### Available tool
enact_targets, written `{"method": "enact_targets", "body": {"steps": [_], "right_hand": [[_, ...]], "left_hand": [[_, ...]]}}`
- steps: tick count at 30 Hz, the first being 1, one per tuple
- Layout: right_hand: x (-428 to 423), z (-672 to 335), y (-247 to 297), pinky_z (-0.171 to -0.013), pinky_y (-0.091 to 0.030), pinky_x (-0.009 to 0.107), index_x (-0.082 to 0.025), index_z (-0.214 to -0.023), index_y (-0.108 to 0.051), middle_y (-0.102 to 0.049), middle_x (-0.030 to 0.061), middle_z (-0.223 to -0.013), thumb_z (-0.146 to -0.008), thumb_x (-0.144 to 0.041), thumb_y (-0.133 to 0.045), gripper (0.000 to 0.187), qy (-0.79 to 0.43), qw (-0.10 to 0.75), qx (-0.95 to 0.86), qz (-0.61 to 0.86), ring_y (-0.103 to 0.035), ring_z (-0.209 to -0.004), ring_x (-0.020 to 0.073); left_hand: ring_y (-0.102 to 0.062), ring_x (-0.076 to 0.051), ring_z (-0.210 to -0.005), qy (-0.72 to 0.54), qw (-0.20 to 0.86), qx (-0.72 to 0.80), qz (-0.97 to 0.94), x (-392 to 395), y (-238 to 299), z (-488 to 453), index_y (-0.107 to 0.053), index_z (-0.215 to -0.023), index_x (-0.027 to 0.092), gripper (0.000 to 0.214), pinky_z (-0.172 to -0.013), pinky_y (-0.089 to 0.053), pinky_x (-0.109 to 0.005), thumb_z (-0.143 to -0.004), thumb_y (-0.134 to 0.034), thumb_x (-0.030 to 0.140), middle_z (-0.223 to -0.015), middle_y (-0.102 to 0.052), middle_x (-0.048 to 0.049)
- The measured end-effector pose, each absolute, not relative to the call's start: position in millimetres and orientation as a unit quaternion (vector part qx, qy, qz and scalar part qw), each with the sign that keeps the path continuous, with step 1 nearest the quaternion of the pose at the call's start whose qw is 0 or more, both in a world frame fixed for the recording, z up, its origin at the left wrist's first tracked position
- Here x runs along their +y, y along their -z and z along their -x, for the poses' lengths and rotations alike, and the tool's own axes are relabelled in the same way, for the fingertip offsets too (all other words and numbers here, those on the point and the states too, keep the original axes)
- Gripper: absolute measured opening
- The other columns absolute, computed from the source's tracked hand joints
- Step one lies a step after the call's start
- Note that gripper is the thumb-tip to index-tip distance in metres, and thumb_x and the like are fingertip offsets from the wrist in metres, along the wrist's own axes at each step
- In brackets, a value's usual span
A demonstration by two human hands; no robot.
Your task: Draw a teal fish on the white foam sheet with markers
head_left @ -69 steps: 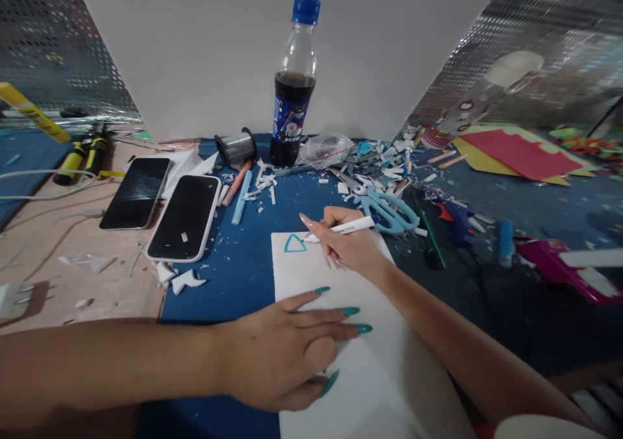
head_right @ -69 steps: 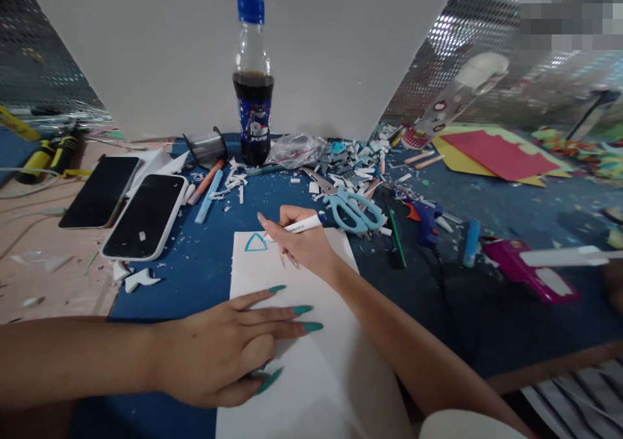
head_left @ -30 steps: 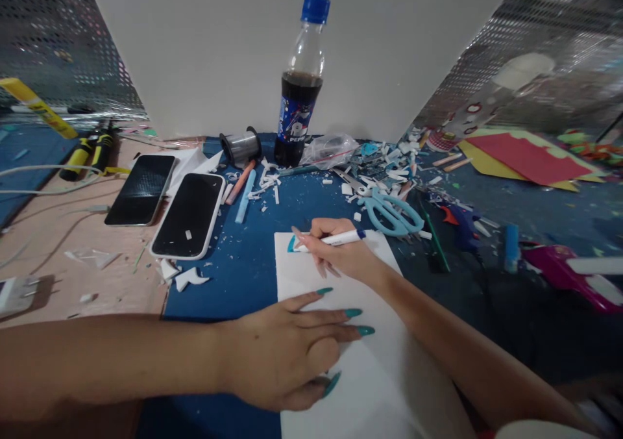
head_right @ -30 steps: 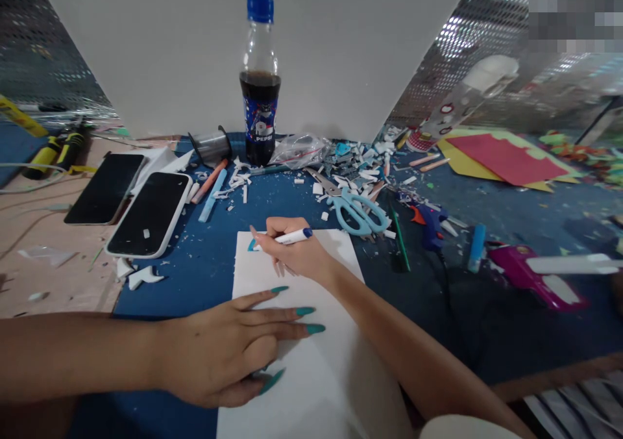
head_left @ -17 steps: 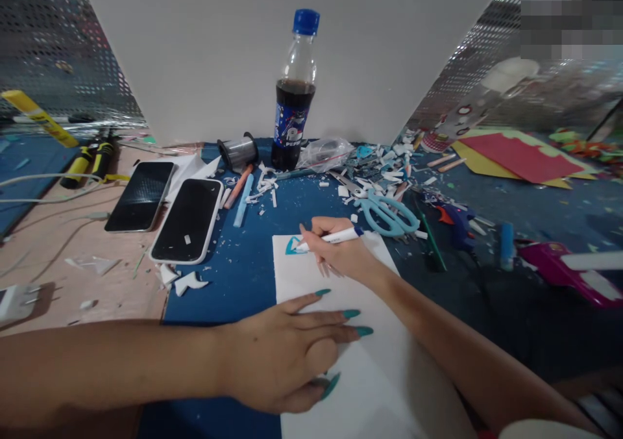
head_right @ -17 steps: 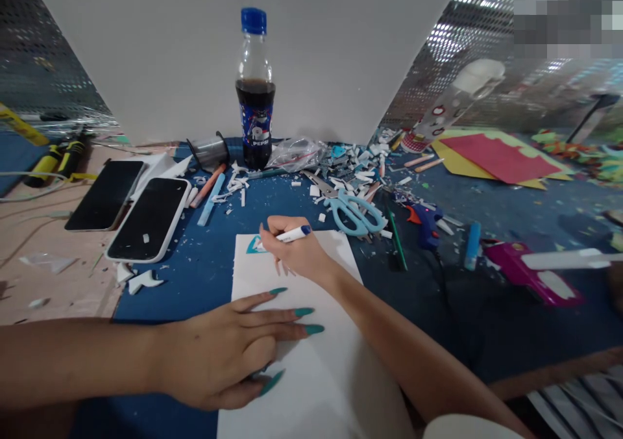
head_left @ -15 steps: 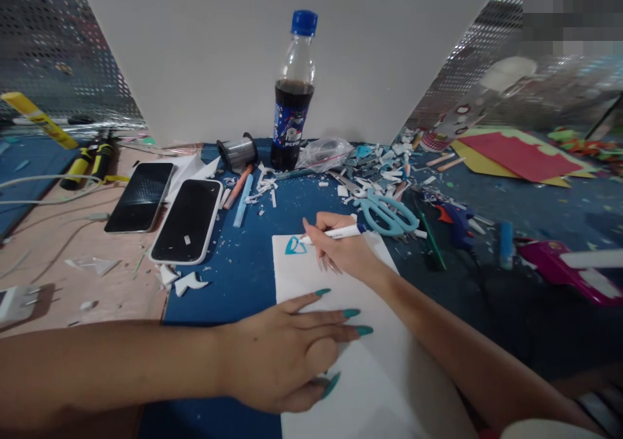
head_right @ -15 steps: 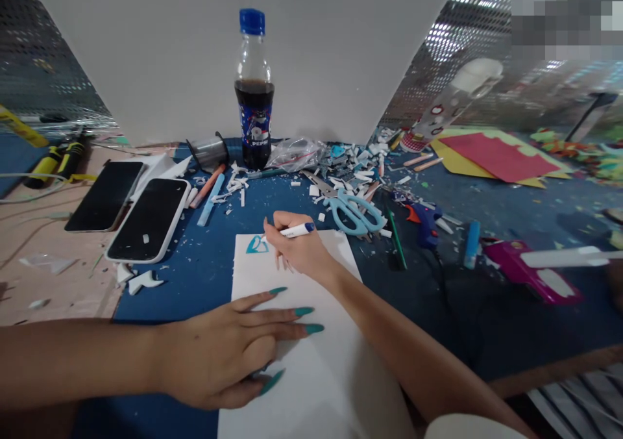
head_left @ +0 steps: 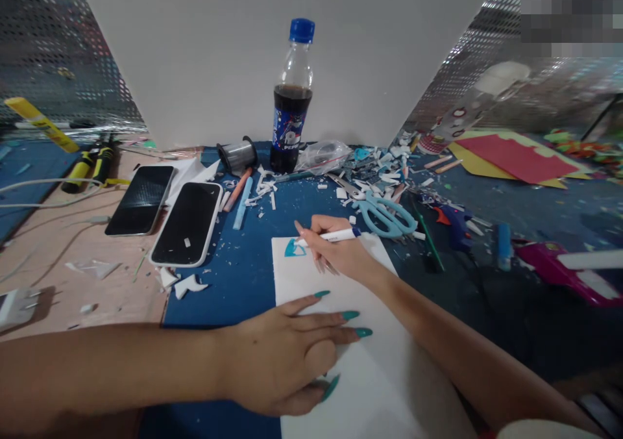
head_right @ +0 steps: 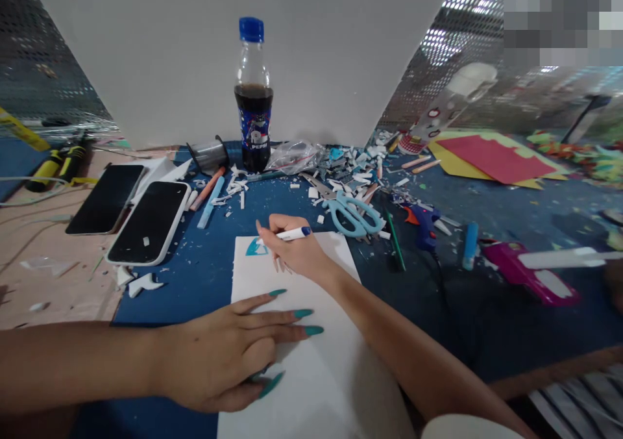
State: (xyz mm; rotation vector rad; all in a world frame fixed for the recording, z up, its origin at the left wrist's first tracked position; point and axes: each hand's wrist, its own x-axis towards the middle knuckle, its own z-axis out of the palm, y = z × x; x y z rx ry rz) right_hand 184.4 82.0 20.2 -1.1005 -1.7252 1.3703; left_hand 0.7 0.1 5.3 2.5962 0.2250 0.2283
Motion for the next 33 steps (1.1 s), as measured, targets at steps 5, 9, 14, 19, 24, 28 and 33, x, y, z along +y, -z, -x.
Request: {"method": "enact_targets", "body": {"steps": [5, 9, 14, 19, 24, 28, 33], "right_hand": [[81.8, -183.6, -20.6, -0.032, -0.029, 0.018, -0.023, -0.060, -0.039, -0.049, -0.0065, -0.041, -0.090, -0.044, -0.063, 0.044, -0.535, 0.337, -0.649, 0.423, -0.044, -0.029, 0.0071], [82.3, -183.9, -18.9, -0.034, -0.029, 0.017, -0.022, -0.059, -0.039, -0.048, -0.0067, -0.042, -0.089, -0.043, -0.065, 0.045, -0.532, 0.323, -0.662, 0.417, -0.042, -0.031, 0.0058], [82.0, -183.7, -18.5, -0.034, -0.030, 0.017, -0.022, -0.059, -0.037, -0.046, -0.0069, -0.043, -0.090, -0.046, -0.064, 0.047, -0.530, 0.332, -0.658, 0.420, -0.042, -0.032, 0.0055], [81.7, -182.4, -21.0, -0.030, -0.025, 0.017, -0.023, -0.059, -0.036, -0.044, -0.0074, -0.041, -0.089, -0.051, -0.065, 0.050, -0.535, 0.340, -0.645, 0.426, -0.040, -0.030, 0.0061], [82.3, -183.4, -19.9, -0.030, -0.028, 0.018, -0.023, -0.059, -0.038, -0.047, -0.0064, -0.041, -0.089, -0.050, -0.065, 0.049, -0.522, 0.338, -0.648, 0.440, -0.041, -0.030, 0.0062], [82.3, -184.5, -19.7, -0.031, -0.025, 0.018, -0.023, -0.057, -0.036, -0.046, -0.0062, -0.040, -0.092, -0.047, -0.062, 0.049, -0.509, 0.328, -0.666, 0.435, -0.039, -0.030, 0.0059], [81.3, -184.7, -23.5, -0.033, -0.031, 0.019, -0.023, -0.056, -0.036, -0.045, -0.0061, -0.039, -0.092, -0.046, -0.062, 0.050, -0.497, 0.339, -0.661, 0.449, -0.043, -0.030, 0.0069]], "left_hand": [[-0.035, -0.025, -0.152, -0.096, 0.262, 0.086, -0.957, -0.3, -5.8, -0.8, -0.052, -0.127, 0.011, 0.034, -0.128, -0.021, -0.048, -0.105, -0.040, 0.035, -0.158, -0.046, -0.0143], [-0.036, -0.026, -0.151, -0.098, 0.258, 0.086, -0.957, -0.2, -6.8, -0.5, -0.053, -0.126, 0.011, 0.035, -0.128, -0.021, -0.048, -0.106, -0.038, 0.035, -0.157, -0.047, -0.0145], [-0.036, -0.026, -0.151, -0.087, 0.248, 0.084, -0.961, 0.5, -9.1, -0.5, -0.054, -0.124, 0.010, 0.035, -0.128, -0.021, -0.048, -0.106, -0.036, 0.035, -0.158, -0.045, -0.0140], [-0.034, -0.026, -0.153, -0.088, 0.260, 0.085, -0.958, -0.4, -6.2, -0.5, -0.052, -0.125, 0.012, 0.033, -0.128, -0.020, -0.047, -0.106, -0.039, 0.035, -0.158, -0.045, -0.0140], [-0.033, -0.024, -0.153, -0.089, 0.257, 0.086, -0.958, -0.9, -5.0, -0.1, -0.052, -0.127, 0.012, 0.035, -0.129, -0.019, -0.046, -0.106, -0.036, 0.036, -0.158, -0.046, -0.0145], [-0.033, -0.024, -0.153, -0.084, 0.253, 0.089, -0.960, -0.3, -7.5, -0.2, -0.053, -0.125, 0.014, 0.034, -0.129, -0.017, -0.044, -0.107, -0.036, 0.036, -0.158, -0.045, -0.0128], [-0.033, -0.026, -0.153, -0.063, 0.253, 0.084, -0.962, 1.3, -11.0, -0.5, -0.051, -0.128, 0.011, 0.037, -0.129, -0.018, -0.047, -0.107, -0.034, 0.036, -0.159, -0.044, -0.0138]]}}
